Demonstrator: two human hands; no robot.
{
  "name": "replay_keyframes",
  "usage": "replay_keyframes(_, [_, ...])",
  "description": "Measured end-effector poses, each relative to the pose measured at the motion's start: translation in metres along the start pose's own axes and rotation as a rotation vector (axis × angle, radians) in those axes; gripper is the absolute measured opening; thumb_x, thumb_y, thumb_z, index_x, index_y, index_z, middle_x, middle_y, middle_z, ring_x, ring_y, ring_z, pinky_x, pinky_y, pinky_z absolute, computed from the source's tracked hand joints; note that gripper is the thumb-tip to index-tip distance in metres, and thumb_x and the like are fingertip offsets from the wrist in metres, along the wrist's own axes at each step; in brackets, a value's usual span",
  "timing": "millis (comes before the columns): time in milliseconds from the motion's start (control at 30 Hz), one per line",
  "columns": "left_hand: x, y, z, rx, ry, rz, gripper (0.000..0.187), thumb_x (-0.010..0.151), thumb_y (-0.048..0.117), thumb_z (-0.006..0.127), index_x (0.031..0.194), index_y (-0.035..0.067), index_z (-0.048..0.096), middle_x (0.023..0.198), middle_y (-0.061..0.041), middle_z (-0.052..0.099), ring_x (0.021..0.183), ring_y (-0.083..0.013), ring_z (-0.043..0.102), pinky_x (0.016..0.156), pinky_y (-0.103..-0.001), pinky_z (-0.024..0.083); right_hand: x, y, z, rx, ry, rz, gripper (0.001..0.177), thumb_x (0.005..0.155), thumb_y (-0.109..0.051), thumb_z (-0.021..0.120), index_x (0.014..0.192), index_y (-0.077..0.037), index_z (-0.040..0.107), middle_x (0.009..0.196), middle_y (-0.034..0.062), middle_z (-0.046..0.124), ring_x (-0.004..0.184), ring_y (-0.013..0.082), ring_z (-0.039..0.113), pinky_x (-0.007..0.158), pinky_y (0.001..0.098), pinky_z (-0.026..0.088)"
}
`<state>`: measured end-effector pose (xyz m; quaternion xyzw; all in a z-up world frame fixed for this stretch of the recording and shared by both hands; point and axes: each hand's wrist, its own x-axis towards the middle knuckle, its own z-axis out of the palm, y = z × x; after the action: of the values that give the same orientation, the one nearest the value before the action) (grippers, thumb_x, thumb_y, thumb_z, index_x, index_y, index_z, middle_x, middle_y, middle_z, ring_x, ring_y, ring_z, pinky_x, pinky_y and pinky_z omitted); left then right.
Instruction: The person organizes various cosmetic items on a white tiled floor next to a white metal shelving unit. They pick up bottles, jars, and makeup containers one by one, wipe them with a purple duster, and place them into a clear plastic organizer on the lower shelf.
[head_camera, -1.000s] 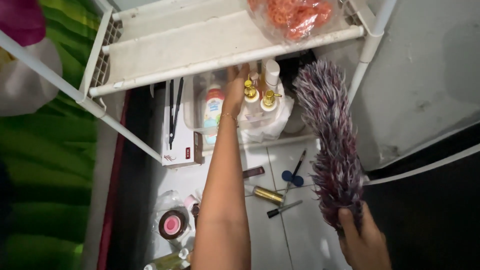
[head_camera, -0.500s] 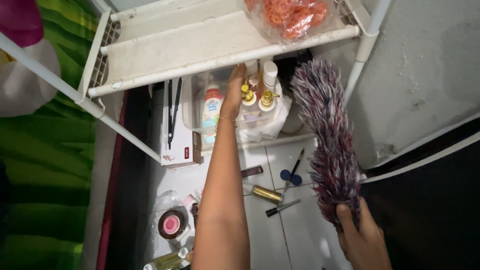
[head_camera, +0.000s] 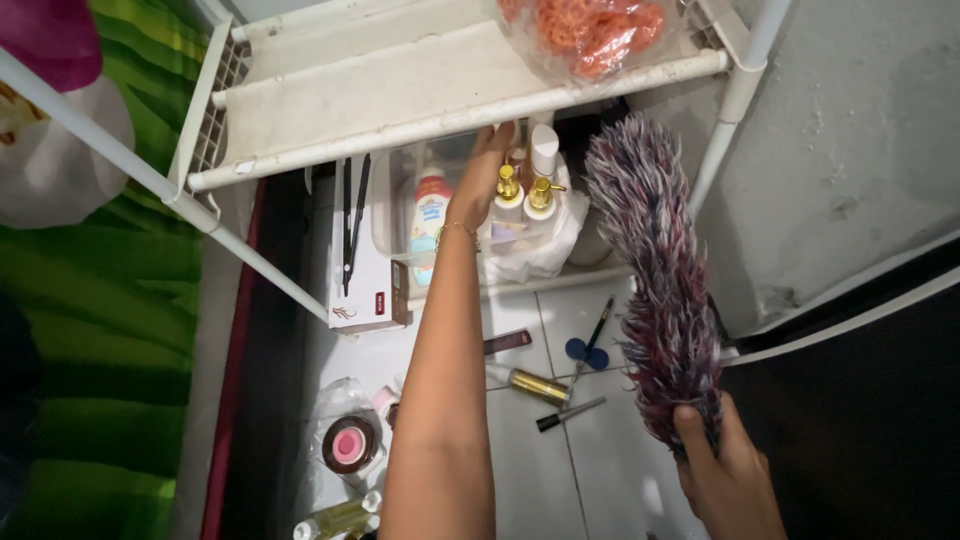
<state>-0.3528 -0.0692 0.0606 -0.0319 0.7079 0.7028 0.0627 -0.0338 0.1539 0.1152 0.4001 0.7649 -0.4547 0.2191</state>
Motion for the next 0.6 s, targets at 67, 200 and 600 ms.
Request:
replay_keyframes(67, [-0.005, 0.004, 0.001, -0.054, -0.026, 0.002, 0.087, 0.086, 0.062, 0.044, 0.158, 0.014, 0.033, 0.16, -0.009, 0.042, 0.143, -0.0235, 0.045, 0.118, -0.04, 0.033, 0.003, 0.001, -0.001, 0.018, -0.022, 0.003, 0.049, 0.1, -0.053, 0.049, 0.141, -0.026, 0.054, 0.078, 0.0206, 0.065, 0.059, 0.0284, 0.055, 0.056, 0.039, 0.043])
replay_keyframes(200, [0.0, -0.007, -0.002, -0.458, -0.219, -0.017, 0.057, 0.095, 0.054, 0.051, 0.122, 0.007, 0.068, 0.111, -0.012, 0.076, 0.097, -0.0243, 0.072, 0.091, -0.037, 0.056, 0.002, -0.003, -0.003, 0.011, -0.041, 0.016, 0.048, 0.103, -0.05, 0.047, 0.144, -0.025, 0.052, 0.094, 0.0189, 0.069, 0.073, 0.0304, 0.062, 0.067, 0.0415, 0.047])
replay_keyframes(600, [-0.036, 0.008, -0.011, -0.042, -0.052, -0.03, 0.114, 0.072, 0.085, 0.023, 0.16, 0.014, 0.029, 0.169, -0.008, 0.029, 0.156, -0.0242, 0.027, 0.126, -0.042, 0.02, -0.003, 0.001, -0.006, 0.089, -0.087, -0.013, 0.047, 0.1, -0.054, 0.05, 0.132, -0.02, 0.058, 0.079, 0.0177, 0.06, 0.064, 0.0275, 0.052, 0.058, 0.0395, 0.039])
